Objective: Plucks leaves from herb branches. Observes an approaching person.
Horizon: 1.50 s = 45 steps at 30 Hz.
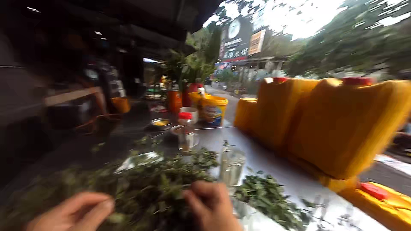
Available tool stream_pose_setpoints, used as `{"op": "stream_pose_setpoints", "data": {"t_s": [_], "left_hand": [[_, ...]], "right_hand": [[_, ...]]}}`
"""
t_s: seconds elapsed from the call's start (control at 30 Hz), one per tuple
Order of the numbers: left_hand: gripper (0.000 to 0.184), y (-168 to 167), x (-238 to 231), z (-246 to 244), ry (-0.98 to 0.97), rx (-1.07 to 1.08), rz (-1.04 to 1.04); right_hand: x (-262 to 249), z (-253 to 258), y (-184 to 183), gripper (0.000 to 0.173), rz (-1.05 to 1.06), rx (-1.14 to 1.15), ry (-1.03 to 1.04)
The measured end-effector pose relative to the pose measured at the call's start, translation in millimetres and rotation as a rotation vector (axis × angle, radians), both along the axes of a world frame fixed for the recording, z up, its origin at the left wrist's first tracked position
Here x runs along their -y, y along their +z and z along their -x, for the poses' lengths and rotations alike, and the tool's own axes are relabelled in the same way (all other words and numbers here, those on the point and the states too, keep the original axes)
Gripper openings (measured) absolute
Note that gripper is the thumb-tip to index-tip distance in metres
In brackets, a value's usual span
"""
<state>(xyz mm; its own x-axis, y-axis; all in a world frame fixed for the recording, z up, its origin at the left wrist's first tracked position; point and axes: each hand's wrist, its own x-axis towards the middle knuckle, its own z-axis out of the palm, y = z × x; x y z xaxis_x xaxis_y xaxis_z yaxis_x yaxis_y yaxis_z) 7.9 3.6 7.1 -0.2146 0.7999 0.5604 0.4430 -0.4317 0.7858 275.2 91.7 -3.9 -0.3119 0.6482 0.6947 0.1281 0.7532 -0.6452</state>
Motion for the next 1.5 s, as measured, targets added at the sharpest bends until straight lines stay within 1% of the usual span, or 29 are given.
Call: {"op": "stream_pose_setpoints", "data": {"t_s": [0.07, 0.17, 0.3, 0.4, 0.5, 0.57, 0.6, 0.67, 0.7, 0.73, 0.8, 0.83, 0.93, 1.0, 1.1, 1.23, 1.37, 1.43, 1.5], "left_hand": [[0.011, 0, 0, -12, 0.002, 0.204, 0.076], [0.011, -6, -4, -23, -0.050, 0.350, 0.177], [0.010, -12, -5, -29, -0.130, 0.401, 0.183], [0.010, -12, -4, -29, -0.140, 0.413, 0.139], [0.010, -13, -3, -29, -0.144, 0.405, 0.144], [0.009, -16, -4, -29, -0.151, 0.391, 0.135], [0.008, -16, -4, -30, -0.154, 0.388, 0.134], [0.007, -18, -4, -32, -0.153, 0.377, 0.138], [0.006, -18, -4, -33, -0.150, 0.374, 0.144], [0.006, -17, -4, -35, -0.149, 0.374, 0.153], [0.007, -16, -4, -37, -0.169, 0.384, 0.162], [0.007, -16, -3, -39, -0.181, 0.389, 0.169], [0.007, -18, -3, -43, -0.214, 0.408, 0.201], [0.007, -21, -3, -46, -0.223, 0.406, 0.215], [0.005, -24, -4, -53, -0.253, 0.432, 0.227], [0.006, -26, -2, -58, -0.299, 0.390, 0.246], [0.003, -26, -1, -55, -0.321, 0.351, 0.251], [0.001, -23, 1, -54, -0.324, 0.323, 0.254], [0.003, -22, 2, -54, -0.339, 0.308, 0.253]], "right_hand": [[-14, -6, -4, 0.017, -0.007, -0.024, -0.116], [-20, -9, -6, 0.014, 0.008, 0.027, -0.239], [-22, -11, -6, 0.016, 0.022, 0.068, -0.326], [-26, -12, -3, 0.018, 0.018, -0.076, -0.343], [-29, -16, 0, 0.021, 0.010, -0.225, -0.298], [-31, -16, 0, 0.022, 0.000, -0.222, -0.262], [-32, -17, -2, 0.024, 0.003, -0.148, -0.241], [-32, -20, -4, 0.039, 0.042, 0.092, -0.210], [-32, -19, -6, 0.045, 0.044, 0.162, -0.203], [-31, -17, -7, 0.048, 0.025, 0.181, -0.201], [-25, -11, -6, 0.045, -0.011, 0.159, -0.188], [-20, -8, -4, 0.043, -0.033, 0.151, -0.149], [-4, 3, 0, 0.033, -0.087, 0.201, 0.101], [9, 15, -2, 0.028, -0.107, 0.251, 0.216], [19, 25, -8, 0.026, -0.136, 0.312, 0.210], [16, 23, -10, 0.013, -0.172, 0.291, 0.231], [11, 21, -10, 0.016, -0.218, 0.254, 0.257], [10, 22, -12, 0.016, -0.247, 0.238, 0.240], [11, 22, -12, 0.017, -0.268, 0.210, 0.219]]}}
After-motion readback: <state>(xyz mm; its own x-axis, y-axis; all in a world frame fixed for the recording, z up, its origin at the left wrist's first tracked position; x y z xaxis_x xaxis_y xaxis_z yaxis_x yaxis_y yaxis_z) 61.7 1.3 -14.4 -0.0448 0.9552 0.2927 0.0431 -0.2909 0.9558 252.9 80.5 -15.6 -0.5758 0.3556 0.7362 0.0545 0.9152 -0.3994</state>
